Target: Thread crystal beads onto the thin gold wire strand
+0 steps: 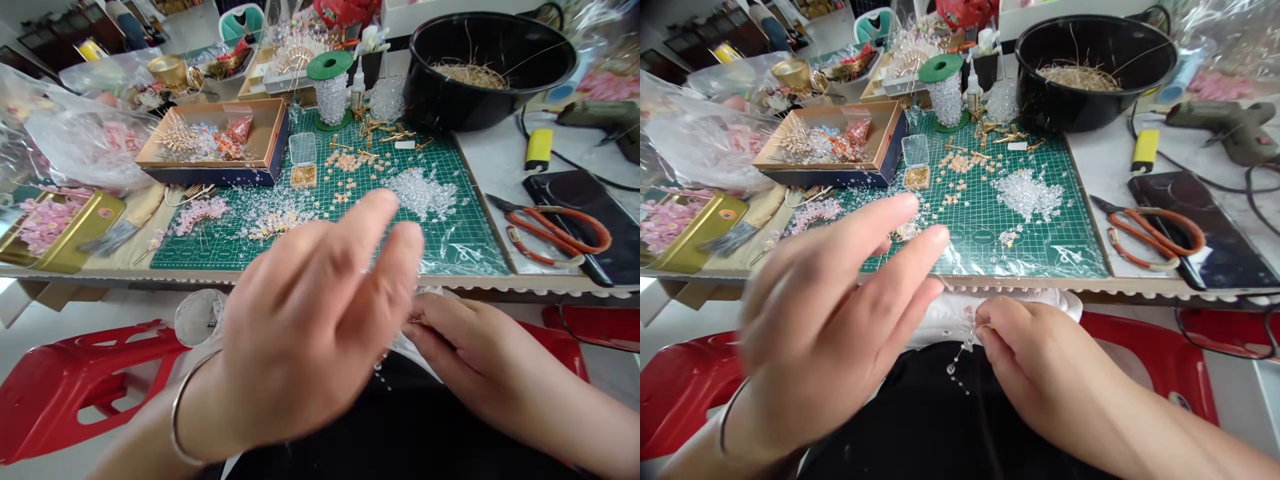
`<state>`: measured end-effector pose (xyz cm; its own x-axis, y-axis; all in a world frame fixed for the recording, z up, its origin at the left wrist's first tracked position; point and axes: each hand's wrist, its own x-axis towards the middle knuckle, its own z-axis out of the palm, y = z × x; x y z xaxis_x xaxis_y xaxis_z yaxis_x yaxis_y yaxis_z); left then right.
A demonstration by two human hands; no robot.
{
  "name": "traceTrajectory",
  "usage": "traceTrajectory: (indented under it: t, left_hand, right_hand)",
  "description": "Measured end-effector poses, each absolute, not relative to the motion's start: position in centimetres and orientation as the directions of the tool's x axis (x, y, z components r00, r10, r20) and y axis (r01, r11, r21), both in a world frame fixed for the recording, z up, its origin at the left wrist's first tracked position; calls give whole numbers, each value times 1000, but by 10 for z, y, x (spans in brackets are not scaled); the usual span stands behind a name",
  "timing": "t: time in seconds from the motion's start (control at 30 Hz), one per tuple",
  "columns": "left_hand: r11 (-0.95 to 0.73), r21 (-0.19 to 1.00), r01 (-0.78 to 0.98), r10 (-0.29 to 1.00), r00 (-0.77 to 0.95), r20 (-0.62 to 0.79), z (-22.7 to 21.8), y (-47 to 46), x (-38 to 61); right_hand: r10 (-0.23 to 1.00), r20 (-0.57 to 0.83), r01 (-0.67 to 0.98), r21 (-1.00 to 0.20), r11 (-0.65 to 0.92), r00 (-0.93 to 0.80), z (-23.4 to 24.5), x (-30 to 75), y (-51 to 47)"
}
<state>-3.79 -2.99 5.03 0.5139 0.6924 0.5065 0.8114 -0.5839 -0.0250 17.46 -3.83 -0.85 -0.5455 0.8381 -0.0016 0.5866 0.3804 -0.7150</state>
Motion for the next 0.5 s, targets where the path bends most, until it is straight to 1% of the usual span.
traceTrajectory:
  t: [0.07,0.13,0.2,0.23,0.3,0.37,0.43,0.5]
  left_hand:
    - [-651,-17,759,681,594,429,55,-40,-37]
    - [-713,-22,701,667,687,287,53,-43,-39]
    - [-740,-11,673,660,728,184,48,-40,-41]
    - [-746,10,666,658,734,167,46,-37,-42]
    - [-772,62,632,632,754,180,42,-29,-43]
    - [-810,112,575,584,780,225,41,-21,-42]
    - [-842,150,518,539,794,282,39,-15,-40]
    - [-851,181,493,525,789,320,37,-10,-38]
  right_hand:
    - [832,-2,564,-736,374,-555,-8,174,-37]
    - [817,-22,539,-762,359,-577,-7,175,-36]
    - [804,-54,522,-785,332,-592,-6,175,-36]
    - [802,-65,518,-793,319,-594,-5,175,-36]
    - [806,-76,523,-796,306,-587,-6,176,-38]
    - [808,-74,528,-791,309,-584,-7,177,-39]
    - [803,-58,525,-785,331,-593,-7,178,-40]
    - [800,-24,524,-768,369,-599,-6,178,-41]
